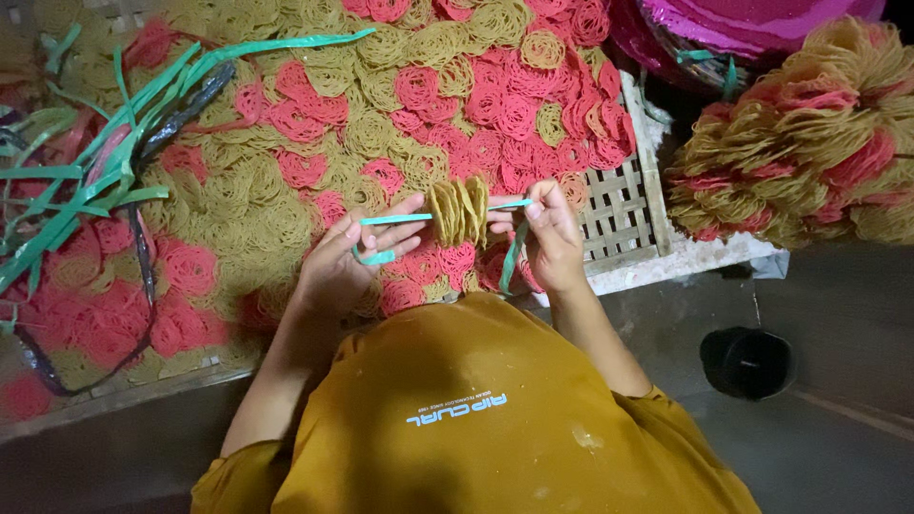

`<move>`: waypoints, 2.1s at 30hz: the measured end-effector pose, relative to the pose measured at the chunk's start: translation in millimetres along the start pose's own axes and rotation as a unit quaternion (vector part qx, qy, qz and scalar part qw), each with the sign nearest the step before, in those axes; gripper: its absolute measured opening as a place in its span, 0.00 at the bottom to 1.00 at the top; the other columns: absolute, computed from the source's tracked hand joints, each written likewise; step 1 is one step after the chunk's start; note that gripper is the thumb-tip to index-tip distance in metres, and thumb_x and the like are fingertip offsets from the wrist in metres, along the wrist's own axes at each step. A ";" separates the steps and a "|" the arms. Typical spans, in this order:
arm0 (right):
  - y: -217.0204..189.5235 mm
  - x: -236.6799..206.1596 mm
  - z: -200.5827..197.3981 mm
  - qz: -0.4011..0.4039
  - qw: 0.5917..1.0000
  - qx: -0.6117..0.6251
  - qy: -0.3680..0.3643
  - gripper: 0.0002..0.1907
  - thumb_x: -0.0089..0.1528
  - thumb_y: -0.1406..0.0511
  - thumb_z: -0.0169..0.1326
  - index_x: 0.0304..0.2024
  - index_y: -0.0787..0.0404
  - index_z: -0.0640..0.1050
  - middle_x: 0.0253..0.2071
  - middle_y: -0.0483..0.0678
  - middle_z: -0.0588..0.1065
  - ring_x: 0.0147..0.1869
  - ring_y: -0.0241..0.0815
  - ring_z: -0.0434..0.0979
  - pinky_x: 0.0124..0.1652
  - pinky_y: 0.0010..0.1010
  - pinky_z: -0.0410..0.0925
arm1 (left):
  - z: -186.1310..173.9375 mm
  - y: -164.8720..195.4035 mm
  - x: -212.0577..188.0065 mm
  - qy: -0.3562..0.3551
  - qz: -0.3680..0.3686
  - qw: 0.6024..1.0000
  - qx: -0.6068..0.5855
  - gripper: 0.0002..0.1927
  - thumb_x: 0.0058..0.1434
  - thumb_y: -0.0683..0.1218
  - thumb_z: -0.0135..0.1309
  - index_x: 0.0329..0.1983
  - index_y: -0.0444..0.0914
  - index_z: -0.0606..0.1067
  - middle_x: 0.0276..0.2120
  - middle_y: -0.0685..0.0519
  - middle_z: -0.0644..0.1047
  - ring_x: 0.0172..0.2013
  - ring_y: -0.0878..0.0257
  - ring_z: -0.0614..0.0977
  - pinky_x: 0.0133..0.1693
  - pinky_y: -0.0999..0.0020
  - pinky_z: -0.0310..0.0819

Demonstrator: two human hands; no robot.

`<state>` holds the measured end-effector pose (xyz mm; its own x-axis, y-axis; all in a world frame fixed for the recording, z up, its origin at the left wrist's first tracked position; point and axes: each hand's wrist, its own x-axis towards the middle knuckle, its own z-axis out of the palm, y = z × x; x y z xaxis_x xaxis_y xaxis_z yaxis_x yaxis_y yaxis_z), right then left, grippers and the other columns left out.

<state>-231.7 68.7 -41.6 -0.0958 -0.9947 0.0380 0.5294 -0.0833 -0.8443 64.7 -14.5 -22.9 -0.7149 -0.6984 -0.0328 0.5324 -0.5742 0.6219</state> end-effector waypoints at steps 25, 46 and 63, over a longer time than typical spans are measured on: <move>27.0 24.4 -45.0 0.015 0.814 -0.568 0.122 0.04 0.71 0.67 0.52 0.43 0.62 0.72 0.42 0.56 0.76 0.44 0.48 0.79 0.48 0.37 0.71 | -9.3 -35.9 29.0 0.098 -0.044 0.781 0.616 0.13 0.72 0.47 0.41 0.43 0.40 0.77 0.32 0.50 0.79 0.33 0.56 0.81 0.40 0.60 0.75; 49.9 42.7 5.3 -0.012 0.983 -0.171 0.063 0.03 0.69 0.72 0.53 0.46 0.64 0.75 0.34 0.44 0.75 0.37 0.33 0.77 0.43 0.26 0.73 | -28.0 -27.1 49.1 -0.017 0.165 0.401 0.901 0.19 0.58 0.46 0.56 0.55 0.47 0.73 0.59 0.55 0.76 0.63 0.55 0.77 0.61 0.51 0.71; 59.3 40.4 51.1 -0.148 0.840 -0.521 0.034 0.04 0.62 0.70 0.63 0.38 0.65 0.80 0.33 0.47 0.80 0.29 0.29 0.70 0.29 0.23 0.63 | -39.8 -39.0 42.0 0.264 -0.096 0.931 0.233 0.30 0.72 0.50 0.40 0.73 0.30 0.56 0.57 0.40 0.73 0.51 0.52 0.83 0.55 0.60 0.79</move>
<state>-161.0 20.5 -62.7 -0.1610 -0.9312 0.3271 -0.5473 -0.1916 -0.8147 32.0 -38.5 -79.7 -0.3884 -0.7851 -0.4824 0.0749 -0.5487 0.8327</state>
